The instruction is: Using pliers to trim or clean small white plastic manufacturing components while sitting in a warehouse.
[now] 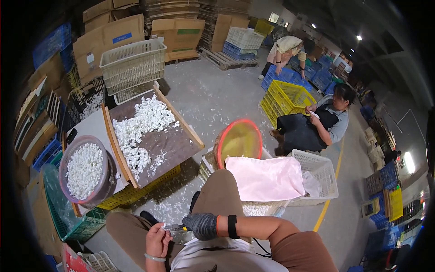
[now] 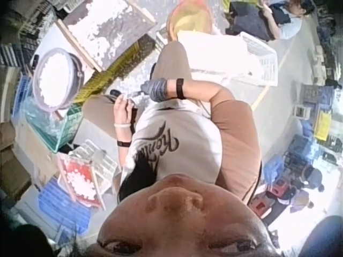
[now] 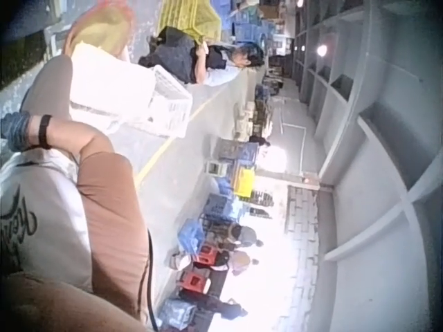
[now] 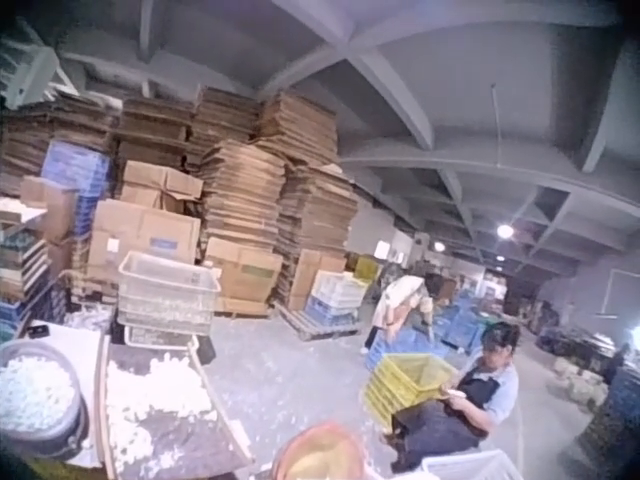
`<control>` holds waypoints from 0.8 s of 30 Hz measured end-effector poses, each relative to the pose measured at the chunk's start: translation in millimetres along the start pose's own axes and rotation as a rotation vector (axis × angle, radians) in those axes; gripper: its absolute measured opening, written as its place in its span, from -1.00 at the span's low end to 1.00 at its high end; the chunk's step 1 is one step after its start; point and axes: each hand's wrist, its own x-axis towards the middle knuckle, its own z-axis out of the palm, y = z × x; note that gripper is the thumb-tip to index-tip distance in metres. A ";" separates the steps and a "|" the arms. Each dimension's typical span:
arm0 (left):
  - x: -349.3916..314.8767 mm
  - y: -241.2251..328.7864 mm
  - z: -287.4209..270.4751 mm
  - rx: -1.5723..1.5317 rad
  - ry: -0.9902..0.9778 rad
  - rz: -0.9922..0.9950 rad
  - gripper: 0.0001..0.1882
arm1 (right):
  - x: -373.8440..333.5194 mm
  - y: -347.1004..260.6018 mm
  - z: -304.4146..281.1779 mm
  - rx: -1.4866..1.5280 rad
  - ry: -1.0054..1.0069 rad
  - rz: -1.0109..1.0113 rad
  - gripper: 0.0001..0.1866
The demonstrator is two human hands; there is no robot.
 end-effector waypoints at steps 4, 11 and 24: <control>1.3 0.7 -2.2 0.009 -0.008 0.031 -0.85 | -2.3 -0.3 2.6 0.023 0.006 0.018 -0.71; -6.7 1.5 -4.3 0.003 0.028 0.032 -0.85 | -7.2 -16.4 -5.1 0.089 -0.075 0.070 -0.73; -5.2 9.0 8.6 0.093 0.044 -0.003 -0.74 | -0.9 0.0 3.7 0.108 0.198 -0.299 -0.62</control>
